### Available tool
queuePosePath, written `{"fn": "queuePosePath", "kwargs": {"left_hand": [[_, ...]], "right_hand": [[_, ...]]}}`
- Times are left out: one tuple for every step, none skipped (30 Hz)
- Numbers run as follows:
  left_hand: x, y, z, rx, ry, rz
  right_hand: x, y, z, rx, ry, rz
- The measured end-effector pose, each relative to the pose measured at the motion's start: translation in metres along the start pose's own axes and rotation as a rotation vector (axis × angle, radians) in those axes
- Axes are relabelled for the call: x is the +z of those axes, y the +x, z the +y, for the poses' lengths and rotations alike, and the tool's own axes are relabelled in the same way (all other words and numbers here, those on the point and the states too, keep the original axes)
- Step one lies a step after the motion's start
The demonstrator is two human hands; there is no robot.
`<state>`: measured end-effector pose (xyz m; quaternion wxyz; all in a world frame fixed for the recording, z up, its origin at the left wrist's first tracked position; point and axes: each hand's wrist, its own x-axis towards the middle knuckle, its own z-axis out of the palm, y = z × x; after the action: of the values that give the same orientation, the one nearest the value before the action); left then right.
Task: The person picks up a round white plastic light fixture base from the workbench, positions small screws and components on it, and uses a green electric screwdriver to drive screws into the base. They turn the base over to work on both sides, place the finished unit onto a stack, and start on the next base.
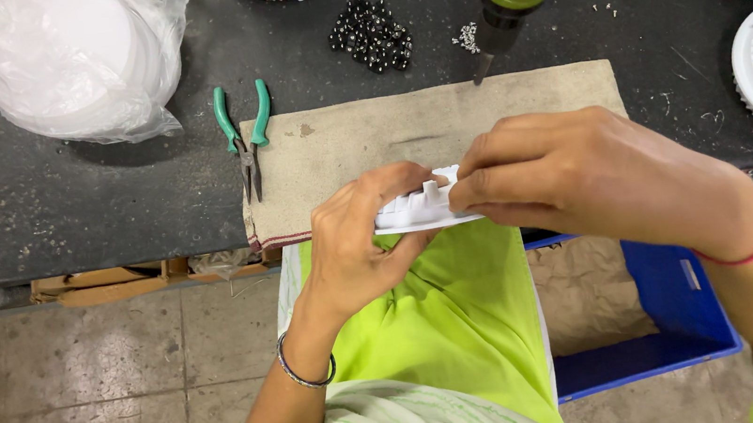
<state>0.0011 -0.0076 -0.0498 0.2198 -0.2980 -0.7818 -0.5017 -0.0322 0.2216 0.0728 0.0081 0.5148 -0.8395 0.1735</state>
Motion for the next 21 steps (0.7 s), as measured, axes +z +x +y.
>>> {"fn": "queuePosePath", "kwargs": {"left_hand": [[0.000, 0.000, 0.000, -0.005, -0.001, 0.002], [0.000, 0.000, 0.000, -0.004, 0.002, 0.003], [0.000, 0.001, 0.000, -0.002, 0.003, 0.005], [0.000, 0.001, 0.000, 0.000, 0.005, 0.006], [0.000, 0.002, 0.000, 0.004, 0.006, 0.005], [-0.001, 0.002, 0.000, 0.008, 0.006, 0.003], [-0.001, 0.002, 0.000, 0.013, 0.007, 0.002], [0.000, 0.002, 0.001, 0.009, 0.006, 0.001], [0.000, 0.003, 0.001, 0.005, 0.005, -0.001], [-0.001, 0.002, 0.002, 0.001, 0.006, -0.001], [-0.001, 0.003, 0.002, -0.004, 0.009, 0.006], [-0.001, 0.004, 0.002, -0.008, 0.013, 0.013], [-0.001, 0.005, 0.002, -0.012, 0.016, 0.022], [-0.002, 0.006, 0.002, -0.012, 0.008, 0.020], [-0.004, 0.007, 0.002, -0.013, 0.000, 0.017], [-0.005, 0.007, 0.003, -0.013, -0.009, 0.013], [-0.005, 0.008, 0.005, -0.003, -0.008, 0.016], [-0.005, 0.009, 0.007, 0.010, -0.006, 0.018], [-0.006, 0.009, 0.008, 0.024, -0.003, 0.018], [-0.006, 0.010, 0.010, 0.010, -0.005, 0.018], [-0.005, 0.011, 0.012, -0.004, -0.007, 0.019]], "right_hand": [[-0.001, 0.000, -0.001, -0.028, -0.027, -0.005], [-0.001, 0.001, -0.002, -0.022, -0.027, -0.009], [-0.002, 0.002, -0.002, -0.016, -0.028, -0.014], [-0.002, 0.003, -0.003, -0.010, -0.029, -0.018], [-0.002, 0.004, -0.003, -0.002, -0.013, -0.026], [-0.002, 0.006, -0.003, 0.007, 0.003, -0.034], [-0.002, 0.007, -0.003, 0.015, 0.018, -0.041], [-0.003, 0.008, -0.003, 0.017, 0.038, -0.025], [-0.003, 0.009, -0.002, 0.018, 0.058, -0.009], [-0.003, 0.009, -0.002, 0.018, 0.079, 0.007], [-0.004, 0.008, -0.003, 0.065, 0.116, 0.059], [-0.006, 0.005, -0.003, 0.111, 0.153, 0.110], [-0.008, 0.002, -0.003, 0.157, 0.189, 0.160], [-0.010, 0.000, 0.000, 0.233, 0.220, 0.304], [-0.011, -0.003, 0.005, 0.309, 0.252, 0.448], [-0.014, -0.006, 0.011, 0.383, 0.283, 0.593], [-0.015, -0.002, 0.026, 0.307, 0.324, 0.689], [-0.014, 0.007, 0.046, 0.223, 0.368, 0.785], [-0.013, 0.010, 0.062, 0.184, 0.338, 0.823], [-0.013, 0.013, 0.079, 0.145, 0.306, 0.860], [-0.008, 0.023, 0.099, 0.131, 0.239, 0.851]]}}
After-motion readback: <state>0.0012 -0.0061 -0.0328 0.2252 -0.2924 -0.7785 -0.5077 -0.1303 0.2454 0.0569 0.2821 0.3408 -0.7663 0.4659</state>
